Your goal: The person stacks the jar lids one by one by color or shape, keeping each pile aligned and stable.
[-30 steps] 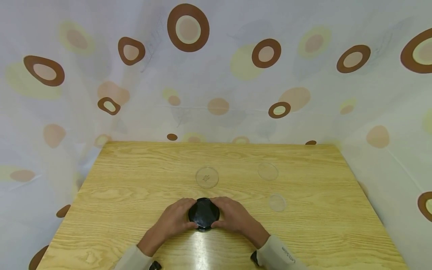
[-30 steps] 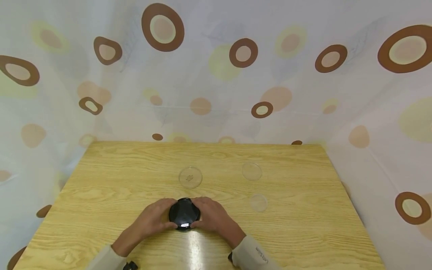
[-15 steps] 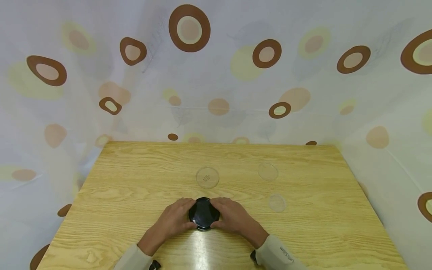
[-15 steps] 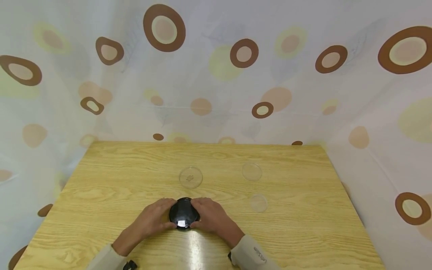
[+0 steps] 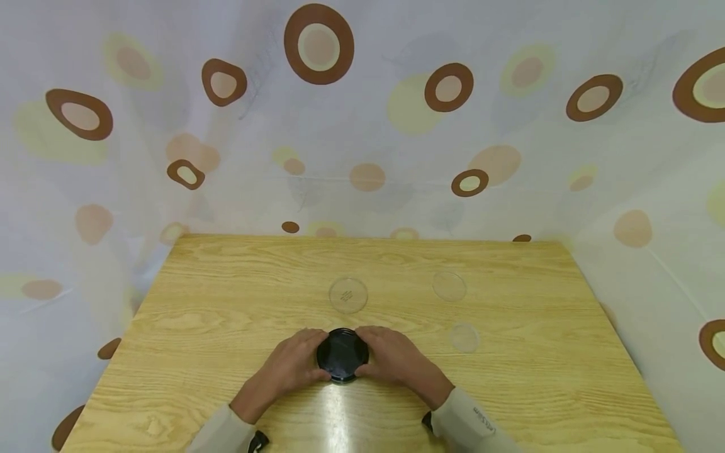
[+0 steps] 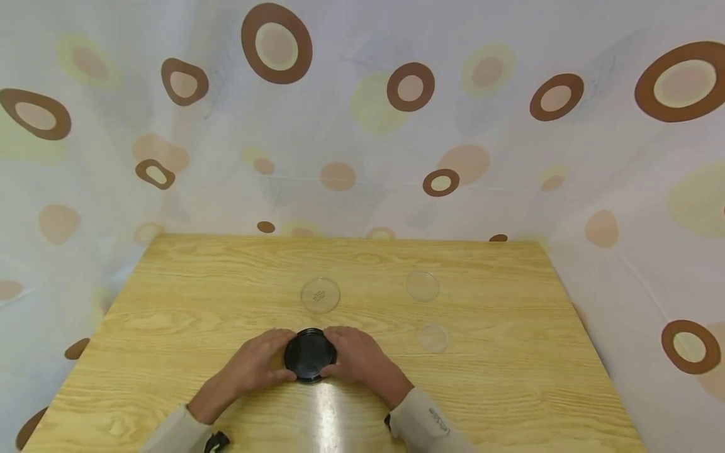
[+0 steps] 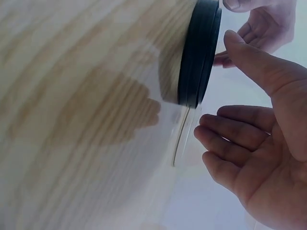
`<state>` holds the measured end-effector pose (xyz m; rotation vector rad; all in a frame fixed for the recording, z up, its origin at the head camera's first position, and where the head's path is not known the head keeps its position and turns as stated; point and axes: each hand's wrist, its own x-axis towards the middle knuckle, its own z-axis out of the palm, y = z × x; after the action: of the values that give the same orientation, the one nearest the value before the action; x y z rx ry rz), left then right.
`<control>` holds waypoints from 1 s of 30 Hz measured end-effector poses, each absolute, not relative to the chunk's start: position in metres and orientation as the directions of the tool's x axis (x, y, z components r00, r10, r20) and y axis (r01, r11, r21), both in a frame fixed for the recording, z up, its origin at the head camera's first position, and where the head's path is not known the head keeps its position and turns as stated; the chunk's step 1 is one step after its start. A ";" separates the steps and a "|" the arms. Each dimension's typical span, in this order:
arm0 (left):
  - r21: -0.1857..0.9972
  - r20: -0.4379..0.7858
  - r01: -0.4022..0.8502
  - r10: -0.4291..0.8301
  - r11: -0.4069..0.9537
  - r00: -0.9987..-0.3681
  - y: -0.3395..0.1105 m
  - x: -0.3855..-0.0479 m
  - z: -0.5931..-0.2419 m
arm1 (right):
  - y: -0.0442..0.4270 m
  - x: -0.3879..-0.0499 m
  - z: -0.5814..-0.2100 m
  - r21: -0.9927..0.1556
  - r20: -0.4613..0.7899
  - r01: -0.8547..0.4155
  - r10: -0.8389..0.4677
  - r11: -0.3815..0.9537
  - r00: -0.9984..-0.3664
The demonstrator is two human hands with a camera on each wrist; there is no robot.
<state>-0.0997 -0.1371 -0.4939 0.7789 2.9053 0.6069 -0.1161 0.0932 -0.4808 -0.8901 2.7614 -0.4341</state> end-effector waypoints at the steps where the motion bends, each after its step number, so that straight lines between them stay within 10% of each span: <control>1: 0.392 0.032 0.466 0.494 0.793 -0.869 -0.137 -0.100 -0.494 | 0.094 -0.117 -0.480 -0.340 -0.107 -0.531 -0.593 0.776 -0.798; 30: 0.468 0.033 0.387 0.422 0.794 -0.906 -0.143 -0.136 -0.480 | 0.115 -0.159 -0.472 -0.382 -0.124 -0.420 -0.496 0.823 -0.860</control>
<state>-0.1360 -0.1426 -0.4800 0.6560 2.9060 0.7339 -0.1590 0.1154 -0.4723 -0.7093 2.7887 -0.5096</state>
